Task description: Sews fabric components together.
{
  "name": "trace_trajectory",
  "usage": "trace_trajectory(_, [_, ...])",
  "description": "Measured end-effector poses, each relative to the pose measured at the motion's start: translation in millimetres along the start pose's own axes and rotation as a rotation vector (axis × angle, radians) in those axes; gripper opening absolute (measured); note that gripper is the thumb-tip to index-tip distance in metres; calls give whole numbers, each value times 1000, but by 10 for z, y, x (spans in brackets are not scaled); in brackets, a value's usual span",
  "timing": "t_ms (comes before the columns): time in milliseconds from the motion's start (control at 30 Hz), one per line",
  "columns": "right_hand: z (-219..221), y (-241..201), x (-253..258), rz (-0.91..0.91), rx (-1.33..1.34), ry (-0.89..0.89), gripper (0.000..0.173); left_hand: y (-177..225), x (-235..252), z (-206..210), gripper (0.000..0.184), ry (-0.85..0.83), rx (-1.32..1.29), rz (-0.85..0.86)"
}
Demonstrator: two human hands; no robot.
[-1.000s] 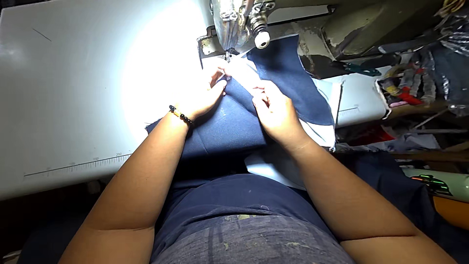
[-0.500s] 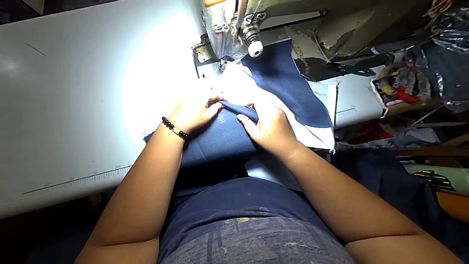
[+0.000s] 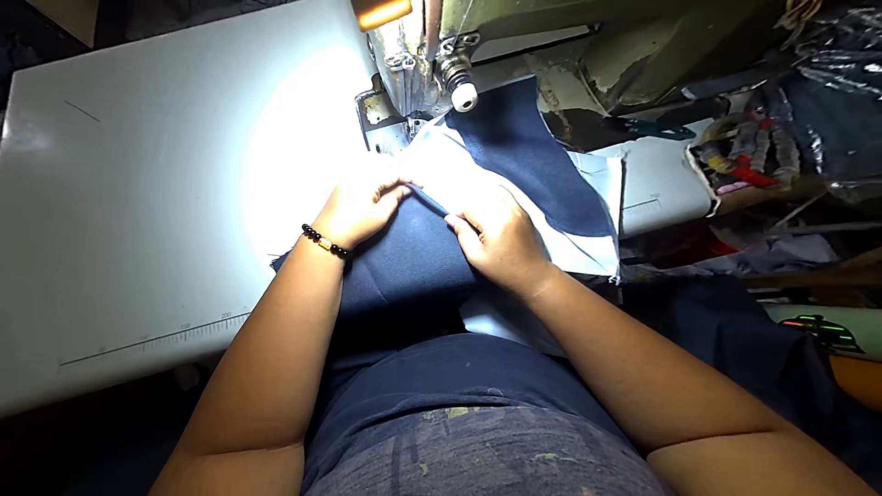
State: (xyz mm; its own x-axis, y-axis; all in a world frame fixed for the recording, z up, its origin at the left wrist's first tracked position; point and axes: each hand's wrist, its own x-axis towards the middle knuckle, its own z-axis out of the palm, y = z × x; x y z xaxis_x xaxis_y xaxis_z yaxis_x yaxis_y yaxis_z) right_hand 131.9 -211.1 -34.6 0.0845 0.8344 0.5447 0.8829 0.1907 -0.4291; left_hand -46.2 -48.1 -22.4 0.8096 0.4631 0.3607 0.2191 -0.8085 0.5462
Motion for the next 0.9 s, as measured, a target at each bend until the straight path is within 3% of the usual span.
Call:
trace_trajectory(133, [-20,19,41,100,113,11,19,32,39,18,16,92,-40,-89])
trace_trajectory(267, [-229,63,95,129,47,-168,15,255,28,85,21,93,380,71])
trace_trajectory(367, [-334,172,-45,36,-28,-195,24,698,61,229,24,-18,546,-153])
trace_trajectory(500, [-343,151,-216,-25,-36,-105,18,1241,171,504,72,-243,497,-534])
trace_trajectory(567, [-494,34,-175,15,-75,-235,13,1346,174,585,75,-375,466,-626])
trace_trajectory(667, [-775,-66,77,52,-85,-517,17,1279,21,603,70,-331,456,-564])
trace_trajectory(800, [-616,-44,540,-58,10,-428,20,1033,-178,457,72,-291,454,-396])
trace_trajectory(900, [-294,136,750,-38,-10,-519,32,870,-249,325,78,-322,467,-332])
